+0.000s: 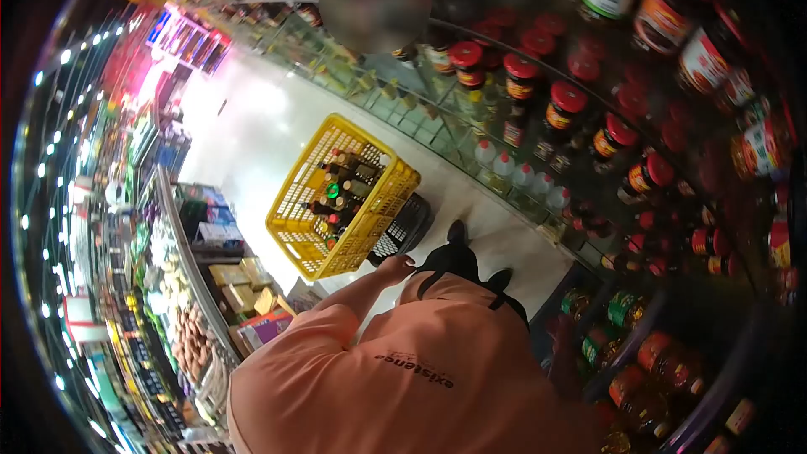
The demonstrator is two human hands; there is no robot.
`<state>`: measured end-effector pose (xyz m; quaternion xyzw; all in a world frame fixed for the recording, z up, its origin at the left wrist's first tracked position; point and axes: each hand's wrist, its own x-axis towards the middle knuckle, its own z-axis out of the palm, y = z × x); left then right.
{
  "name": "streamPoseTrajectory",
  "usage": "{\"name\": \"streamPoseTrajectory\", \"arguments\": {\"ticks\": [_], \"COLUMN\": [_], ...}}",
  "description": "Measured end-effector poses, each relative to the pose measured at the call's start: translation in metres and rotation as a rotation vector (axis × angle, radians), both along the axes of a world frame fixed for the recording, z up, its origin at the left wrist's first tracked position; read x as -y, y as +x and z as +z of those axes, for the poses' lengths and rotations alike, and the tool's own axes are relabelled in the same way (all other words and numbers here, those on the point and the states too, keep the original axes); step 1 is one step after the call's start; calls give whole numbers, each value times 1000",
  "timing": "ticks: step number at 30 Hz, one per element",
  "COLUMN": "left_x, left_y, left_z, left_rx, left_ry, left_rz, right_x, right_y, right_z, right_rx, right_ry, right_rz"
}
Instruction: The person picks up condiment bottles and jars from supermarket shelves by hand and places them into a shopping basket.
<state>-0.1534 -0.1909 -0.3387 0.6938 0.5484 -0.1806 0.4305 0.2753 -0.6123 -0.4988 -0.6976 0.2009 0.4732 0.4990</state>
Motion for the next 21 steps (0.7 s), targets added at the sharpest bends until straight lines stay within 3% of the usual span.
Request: {"name": "streamPoseTrajectory", "arguments": {"ticks": [5,13,17,19,21], "left_x": [-4,-68,-130,-164,-193], "left_y": [-21,-70,-130,-164,-187], "left_z": [-9,53,58,45,49], "left_rx": [49,219,319,165,112], "left_ry": [56,551,720,669,652], "left_rz": [87,470,782,871,881], "right_x": [-26,-101,-137,-158,-223], "right_y": [-15,-68,-50,-41,-80], "right_z": [59,98,7,-40,31], "right_rx": [56,68,156,305,198], "right_ry": [-62,-214,-91,86,72], "right_rz": [71,370,586,734,523]}}
